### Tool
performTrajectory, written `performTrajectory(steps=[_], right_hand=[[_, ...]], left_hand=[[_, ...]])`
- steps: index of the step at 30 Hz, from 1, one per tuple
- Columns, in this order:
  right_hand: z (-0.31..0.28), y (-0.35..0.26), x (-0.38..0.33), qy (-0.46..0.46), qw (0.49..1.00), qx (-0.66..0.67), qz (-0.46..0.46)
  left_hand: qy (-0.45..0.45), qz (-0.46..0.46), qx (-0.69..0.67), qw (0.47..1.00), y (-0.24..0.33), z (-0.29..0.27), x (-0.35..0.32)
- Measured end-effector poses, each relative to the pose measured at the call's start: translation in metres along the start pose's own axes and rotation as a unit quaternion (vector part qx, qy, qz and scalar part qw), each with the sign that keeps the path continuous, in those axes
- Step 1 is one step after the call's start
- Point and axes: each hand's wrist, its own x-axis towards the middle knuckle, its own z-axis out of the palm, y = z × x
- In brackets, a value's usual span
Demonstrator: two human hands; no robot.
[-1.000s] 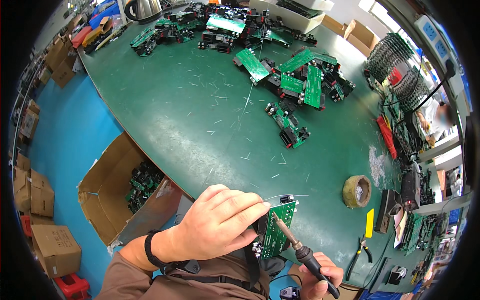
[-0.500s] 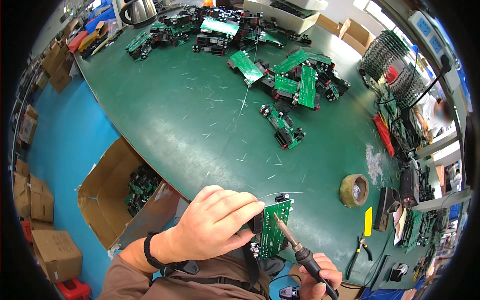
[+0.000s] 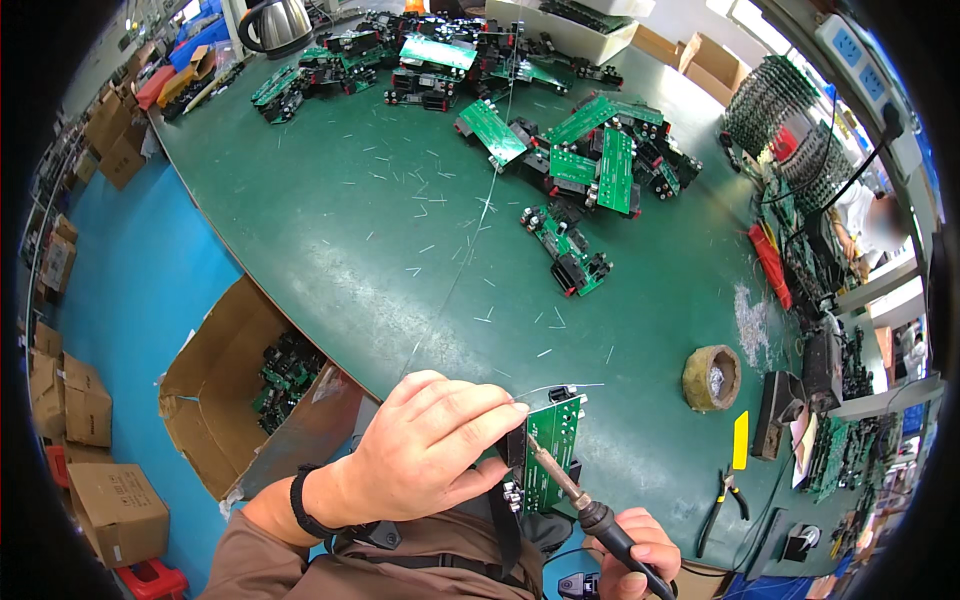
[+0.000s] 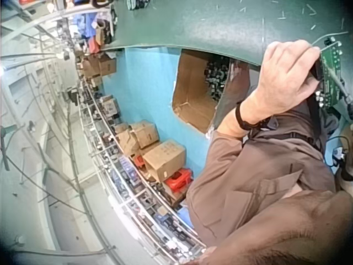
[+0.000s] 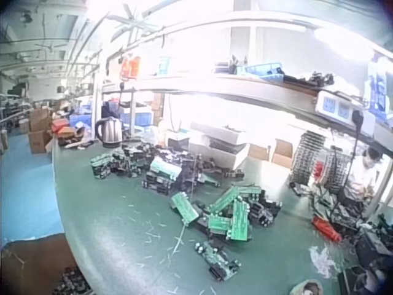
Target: The recorder is soldering electrical components onto printed circuit boards at a workstation.
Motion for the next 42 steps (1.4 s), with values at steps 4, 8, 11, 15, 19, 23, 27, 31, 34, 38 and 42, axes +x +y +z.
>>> performTrajectory(steps=[4,8,11,15,19,23,27,31,34,38,42], right_hand=[[0.001,0.000,0.003,0.000,1.000,-0.004,0.003],[0.000,-0.001,0.003,-0.005,1.000,-0.009,0.005],[0.000,-0.001,0.002,-0.007,1.000,-0.008,0.008],[-0.002,-0.002,-0.001,-0.009,1.000,0.005,0.008],[-0.003,-0.002,-0.007,0.027,0.999,-0.022,0.008],[-0.006,0.003,-0.009,0.053,0.998,-0.016,0.033],[-0.001,0.017,-0.025,0.131,0.986,-0.094,0.044],[-0.003,0.023,-0.030,0.140,0.982,-0.100,0.084],[-0.003,0.029,-0.028,0.135,0.982,-0.100,0.089],[-0.005,0.036,-0.029,0.115,0.985,-0.087,0.097],[-0.005,0.039,-0.026,0.100,0.986,-0.078,0.108]], left_hand=[[0.006,0.004,0.007,1.000,0.000,0.001,0.000],[0.007,0.007,0.011,1.000,0.001,0.002,0.000],[0.009,0.008,0.013,1.000,0.002,0.001,-0.001],[0.004,0.000,0.010,1.000,0.001,-0.001,-0.002],[0.000,-0.006,0.006,1.000,-0.005,0.001,-0.004],[0.001,-0.034,-0.007,0.999,-0.017,0.003,-0.005],[-0.009,-0.064,-0.020,0.998,-0.028,0.013,-0.008],[-0.032,-0.102,-0.006,0.994,-0.041,0.026,-0.012],[-0.052,-0.127,-0.010,0.991,-0.047,0.032,-0.014],[-0.068,-0.123,0.004,0.990,-0.055,0.035,-0.014],[-0.075,-0.127,0.002,0.989,-0.055,0.035,-0.014]])
